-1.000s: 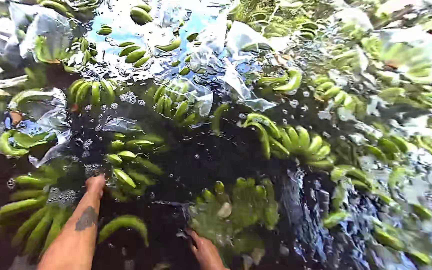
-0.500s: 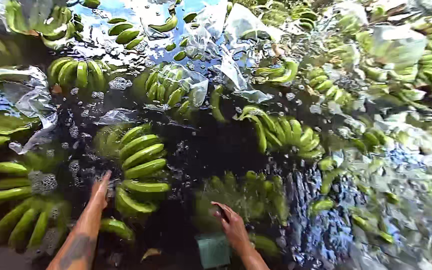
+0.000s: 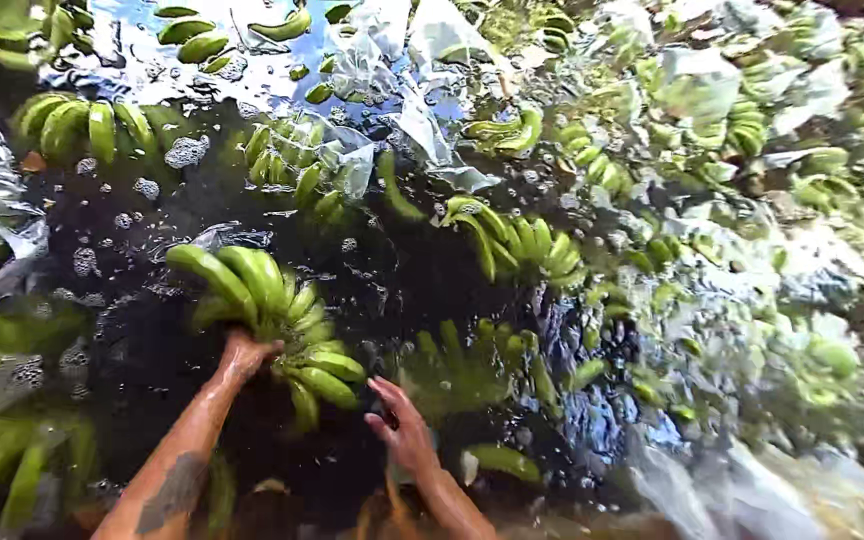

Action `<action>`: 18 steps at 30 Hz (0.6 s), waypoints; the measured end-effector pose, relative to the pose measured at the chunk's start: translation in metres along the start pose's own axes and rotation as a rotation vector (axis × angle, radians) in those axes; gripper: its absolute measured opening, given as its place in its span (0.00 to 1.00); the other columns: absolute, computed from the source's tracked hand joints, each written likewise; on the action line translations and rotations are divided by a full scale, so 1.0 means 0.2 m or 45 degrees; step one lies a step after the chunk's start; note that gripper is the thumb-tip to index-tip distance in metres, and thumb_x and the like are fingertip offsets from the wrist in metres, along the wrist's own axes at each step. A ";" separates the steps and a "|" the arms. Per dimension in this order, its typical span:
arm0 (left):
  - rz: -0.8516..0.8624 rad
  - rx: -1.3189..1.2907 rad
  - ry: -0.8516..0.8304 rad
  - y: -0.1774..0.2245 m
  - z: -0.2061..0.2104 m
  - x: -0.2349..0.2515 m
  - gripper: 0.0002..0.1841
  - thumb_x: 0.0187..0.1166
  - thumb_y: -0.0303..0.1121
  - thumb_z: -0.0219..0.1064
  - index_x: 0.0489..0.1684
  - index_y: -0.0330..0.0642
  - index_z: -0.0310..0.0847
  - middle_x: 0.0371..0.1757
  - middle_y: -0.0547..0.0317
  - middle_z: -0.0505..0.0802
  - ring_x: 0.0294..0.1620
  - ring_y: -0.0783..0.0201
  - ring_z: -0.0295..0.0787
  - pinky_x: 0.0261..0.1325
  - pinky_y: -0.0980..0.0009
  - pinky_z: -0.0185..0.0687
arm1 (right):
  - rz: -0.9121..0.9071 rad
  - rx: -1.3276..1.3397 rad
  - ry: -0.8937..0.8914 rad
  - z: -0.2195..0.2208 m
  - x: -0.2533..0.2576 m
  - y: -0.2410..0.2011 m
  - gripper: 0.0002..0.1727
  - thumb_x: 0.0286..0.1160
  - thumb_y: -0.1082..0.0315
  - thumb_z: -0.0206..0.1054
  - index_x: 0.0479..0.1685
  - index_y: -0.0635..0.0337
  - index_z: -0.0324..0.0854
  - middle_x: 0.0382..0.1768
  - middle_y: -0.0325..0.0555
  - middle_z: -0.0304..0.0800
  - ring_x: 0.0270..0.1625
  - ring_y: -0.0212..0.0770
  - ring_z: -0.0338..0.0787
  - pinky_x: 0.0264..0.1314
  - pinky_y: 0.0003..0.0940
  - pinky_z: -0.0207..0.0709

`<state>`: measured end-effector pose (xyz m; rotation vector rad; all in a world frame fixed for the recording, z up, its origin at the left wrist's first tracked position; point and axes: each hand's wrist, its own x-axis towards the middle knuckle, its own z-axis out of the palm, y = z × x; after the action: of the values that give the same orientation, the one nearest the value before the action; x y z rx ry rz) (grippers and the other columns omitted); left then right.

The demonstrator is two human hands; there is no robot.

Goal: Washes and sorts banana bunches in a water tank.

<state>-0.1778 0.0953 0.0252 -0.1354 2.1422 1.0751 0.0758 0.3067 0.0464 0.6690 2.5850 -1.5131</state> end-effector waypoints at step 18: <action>-0.672 -1.059 0.358 -0.43 0.19 -0.46 0.39 0.79 0.51 0.69 0.88 0.49 0.58 0.74 0.44 0.83 0.71 0.47 0.82 0.67 0.40 0.82 | 0.511 0.281 -0.349 0.15 -0.03 -0.06 0.31 0.79 0.48 0.70 0.74 0.59 0.79 0.59 0.52 0.92 0.59 0.45 0.91 0.67 0.49 0.84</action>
<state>-0.0551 0.0475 0.0142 -1.2178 1.5876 1.5924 0.0719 0.2740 0.0425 0.8673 1.9609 -1.6276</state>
